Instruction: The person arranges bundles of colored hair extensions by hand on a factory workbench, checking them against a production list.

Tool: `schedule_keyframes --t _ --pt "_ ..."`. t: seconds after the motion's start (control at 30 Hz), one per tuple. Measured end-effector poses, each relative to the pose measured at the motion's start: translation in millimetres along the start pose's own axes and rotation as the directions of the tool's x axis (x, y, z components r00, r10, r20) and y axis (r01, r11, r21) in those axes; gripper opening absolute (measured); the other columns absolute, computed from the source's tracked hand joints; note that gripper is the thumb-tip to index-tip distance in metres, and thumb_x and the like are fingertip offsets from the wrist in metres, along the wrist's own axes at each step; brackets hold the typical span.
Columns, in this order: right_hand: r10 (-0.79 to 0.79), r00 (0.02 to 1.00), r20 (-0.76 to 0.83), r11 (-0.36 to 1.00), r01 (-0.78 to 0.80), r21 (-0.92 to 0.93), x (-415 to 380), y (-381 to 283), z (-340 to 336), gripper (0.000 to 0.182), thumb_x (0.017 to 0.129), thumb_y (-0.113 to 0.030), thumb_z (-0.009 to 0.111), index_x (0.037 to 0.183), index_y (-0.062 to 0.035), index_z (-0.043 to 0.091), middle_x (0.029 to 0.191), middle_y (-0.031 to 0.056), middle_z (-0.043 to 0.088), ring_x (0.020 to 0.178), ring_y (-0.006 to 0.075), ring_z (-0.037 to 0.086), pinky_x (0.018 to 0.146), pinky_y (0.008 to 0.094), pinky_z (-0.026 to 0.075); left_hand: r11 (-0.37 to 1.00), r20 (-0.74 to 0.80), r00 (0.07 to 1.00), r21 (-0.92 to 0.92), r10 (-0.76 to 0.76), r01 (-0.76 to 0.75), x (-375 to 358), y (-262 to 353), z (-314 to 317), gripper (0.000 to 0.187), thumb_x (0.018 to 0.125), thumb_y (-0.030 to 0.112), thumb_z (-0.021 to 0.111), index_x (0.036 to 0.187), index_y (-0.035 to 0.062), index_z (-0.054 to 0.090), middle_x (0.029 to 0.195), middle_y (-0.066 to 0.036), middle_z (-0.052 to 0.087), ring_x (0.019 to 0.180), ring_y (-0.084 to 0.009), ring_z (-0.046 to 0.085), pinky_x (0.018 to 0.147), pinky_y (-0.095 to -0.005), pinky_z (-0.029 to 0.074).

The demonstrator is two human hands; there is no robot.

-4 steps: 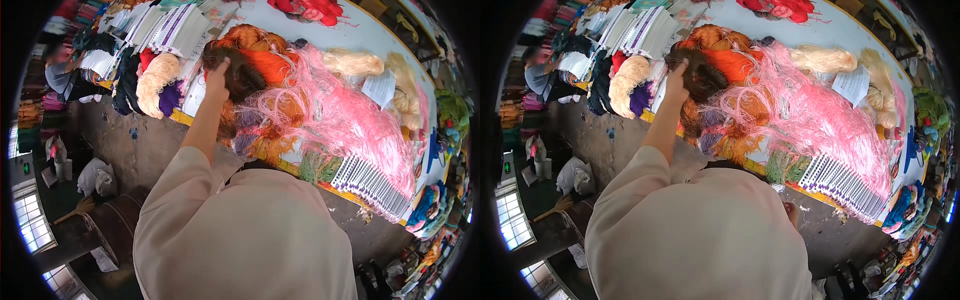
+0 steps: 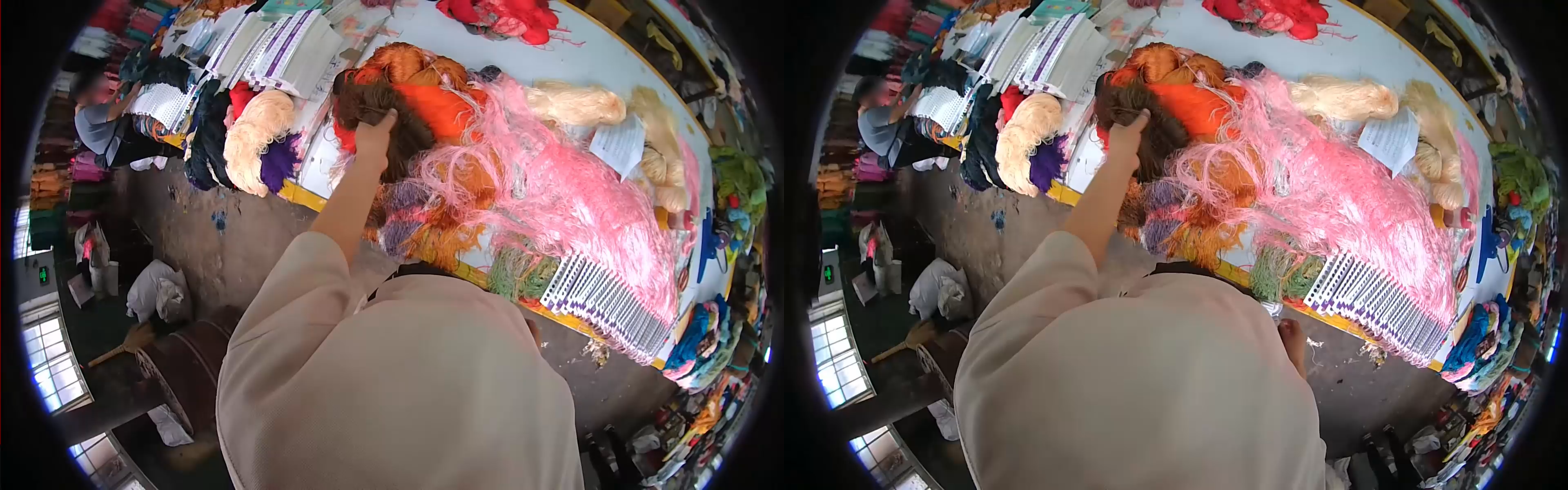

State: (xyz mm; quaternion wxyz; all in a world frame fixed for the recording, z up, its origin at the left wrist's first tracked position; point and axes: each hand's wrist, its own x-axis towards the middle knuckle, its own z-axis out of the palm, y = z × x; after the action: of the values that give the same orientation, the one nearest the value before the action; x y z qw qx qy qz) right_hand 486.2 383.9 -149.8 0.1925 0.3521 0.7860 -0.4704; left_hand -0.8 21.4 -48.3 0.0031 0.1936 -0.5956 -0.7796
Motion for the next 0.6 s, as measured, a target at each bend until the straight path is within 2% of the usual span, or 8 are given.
schedule_keyframes --t 0.07,0.13,0.2,0.27,0.43,0.47,0.53,0.6 --pt "-0.001 1.0 -0.028 1.0 0.001 0.006 3 -12 0 0.027 0.091 -0.025 0.06 0.107 -0.0032 0.063 0.092 0.013 0.07 0.089 0.0232 0.067 0.078 0.0349 0.052 0.976 -0.003 0.998 0.209 0.063 -0.061 6 -9 11 0.041 0.077 0.014 0.078 0.11 -0.0029 0.06 0.103 -0.007 0.066 0.091 -0.023 0.062 0.083 -0.0361 0.049" --pt "0.048 0.999 0.009 0.999 -0.048 -0.012 4 -10 4 0.025 0.09 -0.023 0.061 0.105 -0.0034 0.064 0.091 0.0125 0.07 0.086 0.0234 0.067 0.076 0.0343 0.052 0.649 -0.09 0.959 0.753 0.269 -0.111 6 -11 15 0.044 0.076 0.014 0.079 0.11 -0.0055 0.059 0.104 -0.01 0.067 0.093 -0.0251 0.063 0.083 -0.0363 0.049" --pt "0.014 1.0 0.004 0.998 -0.014 -0.058 9 5 6 0.024 0.089 -0.022 0.061 0.104 -0.0037 0.064 0.091 0.0118 0.07 0.084 0.0236 0.068 0.075 0.0344 0.052 0.76 0.003 0.963 0.613 0.27 -0.215 7 6 17 0.043 0.078 0.013 0.077 0.112 -0.0054 0.058 0.106 -0.012 0.067 0.093 -0.0252 0.064 0.084 -0.0354 0.05" --pt "-0.041 0.999 -0.008 0.996 0.04 -0.084 11 21 10 0.02 0.087 -0.018 0.06 0.102 -0.0063 0.065 0.088 0.0107 0.071 0.082 0.0251 0.068 0.073 0.036 0.052 0.989 0.448 0.892 0.096 0.056 -0.11 -12 47 29 0.043 0.086 0.011 0.068 0.124 -0.0035 0.053 0.111 -0.012 0.066 0.093 -0.0192 0.063 0.079 -0.0307 0.049" --pt "-0.118 0.992 0.039 0.973 0.123 -0.194 39 34 27 0.012 0.086 -0.012 0.057 0.095 -0.0087 0.065 0.087 0.0133 0.07 0.082 0.0277 0.068 0.071 0.0375 0.051 0.989 0.754 0.655 -0.13 0.048 0.077 -70 130 84 0.037 0.089 0.007 0.061 0.125 -0.002 0.054 0.118 -0.012 0.064 0.103 -0.0208 0.064 0.082 -0.0322 0.051" --pt "-0.189 0.98 0.062 0.941 0.163 0.295 52 35 30 0.008 0.085 -0.008 0.057 0.091 -0.0062 0.062 0.081 0.0109 0.066 0.076 0.022 0.064 0.07 0.0345 0.048 0.987 0.778 0.627 -0.128 0.038 0.1 -80 136 96 0.037 0.086 0.005 0.064 0.122 -0.0018 0.057 0.115 -0.01 0.065 0.103 -0.0219 0.064 0.084 -0.0343 0.052" --pt "-0.146 0.929 0.34 0.77 -0.109 0.629 41 -50 6 0.005 0.086 -0.006 0.059 0.091 -0.0033 0.06 0.076 0.0067 0.058 0.071 0.0142 0.056 0.068 0.0299 0.045 0.951 0.853 0.521 -0.188 0.034 0.246 -113 147 125 0.045 0.086 0.0 0.059 0.13 -0.0022 0.051 0.122 -0.013 0.061 0.112 -0.0246 0.06 0.09 -0.0365 0.051" --pt "-0.121 0.94 0.319 0.624 -0.178 0.761 5 -116 -27 0.012 0.09 -0.011 0.061 0.094 -0.0006 0.06 0.074 0.0032 0.053 0.07 0.0094 0.05 0.065 0.0275 0.043 0.903 0.907 0.421 -0.163 -0.022 0.398 -138 142 150 0.048 0.085 -0.004 0.055 0.132 -0.0029 0.048 0.127 -0.014 0.059 0.116 -0.0268 0.058 0.098 -0.0387 0.047"
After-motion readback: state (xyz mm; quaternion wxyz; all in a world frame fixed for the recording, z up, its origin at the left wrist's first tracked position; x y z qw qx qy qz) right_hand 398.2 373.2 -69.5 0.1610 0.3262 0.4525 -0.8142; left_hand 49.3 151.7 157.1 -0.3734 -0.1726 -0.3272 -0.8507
